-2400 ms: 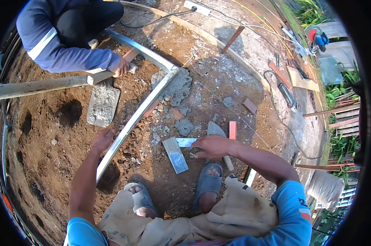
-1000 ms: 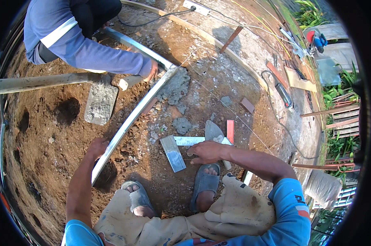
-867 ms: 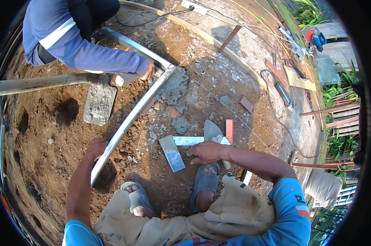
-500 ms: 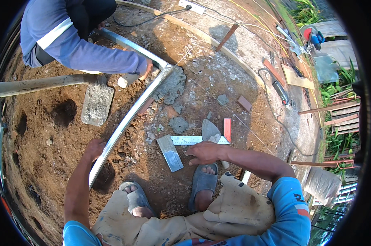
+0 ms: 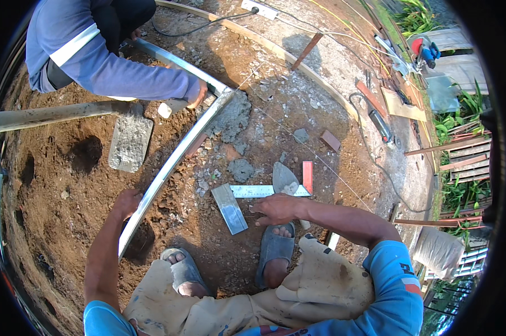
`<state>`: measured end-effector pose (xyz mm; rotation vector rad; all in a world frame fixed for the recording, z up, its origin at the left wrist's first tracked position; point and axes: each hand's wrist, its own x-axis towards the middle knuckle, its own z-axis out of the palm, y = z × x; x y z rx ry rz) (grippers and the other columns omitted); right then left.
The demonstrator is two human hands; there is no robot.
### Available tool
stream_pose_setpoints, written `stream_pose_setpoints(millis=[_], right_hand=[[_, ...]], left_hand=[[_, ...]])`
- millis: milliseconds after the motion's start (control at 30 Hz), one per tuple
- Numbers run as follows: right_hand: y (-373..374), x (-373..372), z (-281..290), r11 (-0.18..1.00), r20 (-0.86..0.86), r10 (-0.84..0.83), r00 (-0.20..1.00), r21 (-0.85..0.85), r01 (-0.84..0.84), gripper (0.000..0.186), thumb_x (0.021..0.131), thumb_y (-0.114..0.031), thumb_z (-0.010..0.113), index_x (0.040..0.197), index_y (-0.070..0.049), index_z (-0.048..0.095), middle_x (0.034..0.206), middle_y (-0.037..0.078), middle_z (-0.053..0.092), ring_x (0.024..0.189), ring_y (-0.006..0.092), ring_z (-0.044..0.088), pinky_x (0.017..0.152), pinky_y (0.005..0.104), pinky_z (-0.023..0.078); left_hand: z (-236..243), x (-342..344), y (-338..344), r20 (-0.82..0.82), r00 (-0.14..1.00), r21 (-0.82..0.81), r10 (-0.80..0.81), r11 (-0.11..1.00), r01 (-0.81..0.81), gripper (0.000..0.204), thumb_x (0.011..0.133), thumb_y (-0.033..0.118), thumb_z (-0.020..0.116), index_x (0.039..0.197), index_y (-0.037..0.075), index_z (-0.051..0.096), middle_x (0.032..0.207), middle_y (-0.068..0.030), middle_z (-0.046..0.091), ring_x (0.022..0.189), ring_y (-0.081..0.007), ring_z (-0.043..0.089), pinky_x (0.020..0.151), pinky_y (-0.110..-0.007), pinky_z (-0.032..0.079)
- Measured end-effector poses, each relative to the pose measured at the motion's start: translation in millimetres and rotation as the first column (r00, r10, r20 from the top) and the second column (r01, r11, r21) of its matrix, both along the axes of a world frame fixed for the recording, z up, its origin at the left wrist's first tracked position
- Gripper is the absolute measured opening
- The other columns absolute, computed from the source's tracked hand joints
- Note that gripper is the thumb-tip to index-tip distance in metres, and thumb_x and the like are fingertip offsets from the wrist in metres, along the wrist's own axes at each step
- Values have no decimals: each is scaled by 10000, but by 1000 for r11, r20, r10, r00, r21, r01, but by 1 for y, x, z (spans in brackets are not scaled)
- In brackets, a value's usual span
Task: The person positions a long metal frame on the ground, uses a trowel to adjust soil around it, and aligns it with a string line. Another person uses a hammer drill nearby. The person continues to adjust the frame and soil to ensure proper alignment.
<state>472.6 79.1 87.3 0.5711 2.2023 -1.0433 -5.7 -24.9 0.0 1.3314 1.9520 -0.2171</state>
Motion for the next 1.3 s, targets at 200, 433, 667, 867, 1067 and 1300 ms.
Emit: stream_pose_setpoints(millis=[200, 433, 667, 867, 1067, 1300], right_hand=[[0, 0, 1, 1000, 13, 1, 1000, 5, -1, 561, 976, -405, 600, 1363, -3, 548, 1270, 243, 634, 1196, 417, 603, 1025, 513, 473], [-1, 2, 0, 1000, -8, -3, 1000, 15, 3, 550, 965, -400, 610, 1345, -5, 562, 1249, 245, 640, 1178, 422, 607, 1009, 516, 477], [-1, 4, -2, 1000, -43, -16, 999, 26, 17, 551, 964, -405, 611, 1342, -7, 563, 1248, 242, 639, 1180, 416, 607, 1006, 511, 480], [-1, 6, -2, 1000, -9, -16, 1000, 11, 16, 550, 971, -406, 605, 1347, -7, 560, 1263, 239, 635, 1197, 415, 601, 1021, 510, 475], [-3, 4, -4, 1000, -15, 2, 1000, 23, -2, 559, 965, -404, 611, 1358, -9, 556, 1285, 237, 630, 1211, 413, 597, 1030, 511, 475], [-2, 2, -3, 1000, 6, -9, 1000, 7, 9, 564, 960, -397, 619, 1360, -5, 557, 1303, 236, 623, 1217, 410, 595, 1042, 505, 471]], left_hand=[[9, 3, 1, -59, 969, 50, -241, 969, 244, 244, 898, 198, 558, 989, 39, 720, 1024, -203, 677, 1012, -384, 662, 922, -445, 548], [1, 1, 0, -4, 1000, 56, -21, 998, 21, 253, 906, 223, 558, 963, 38, 720, 1034, -217, 683, 1010, -396, 656, 912, -465, 536], [-2, -5, 0, 9, 991, 76, -137, 988, 136, 302, 935, 289, 554, 968, 40, 721, 1042, -232, 689, 1006, -418, 647, 914, -495, 515], [-3, -2, -1, 14, 999, 55, -52, 997, 51, 304, 935, 290, 554, 975, 41, 723, 1039, -231, 690, 999, -419, 650, 918, -495, 516], [5, 2, 2, 11, 999, 48, -49, 998, 48, 317, 937, 285, 548, 1000, 28, 721, 1066, -241, 688, 1017, -420, 646, 940, -490, 510], [5, 2, 2, 15, 1000, 7, -20, 1000, 20, 334, 947, 292, 544, 1012, 9, 711, 1073, -261, 682, 1036, -436, 636, 947, -494, 498]])
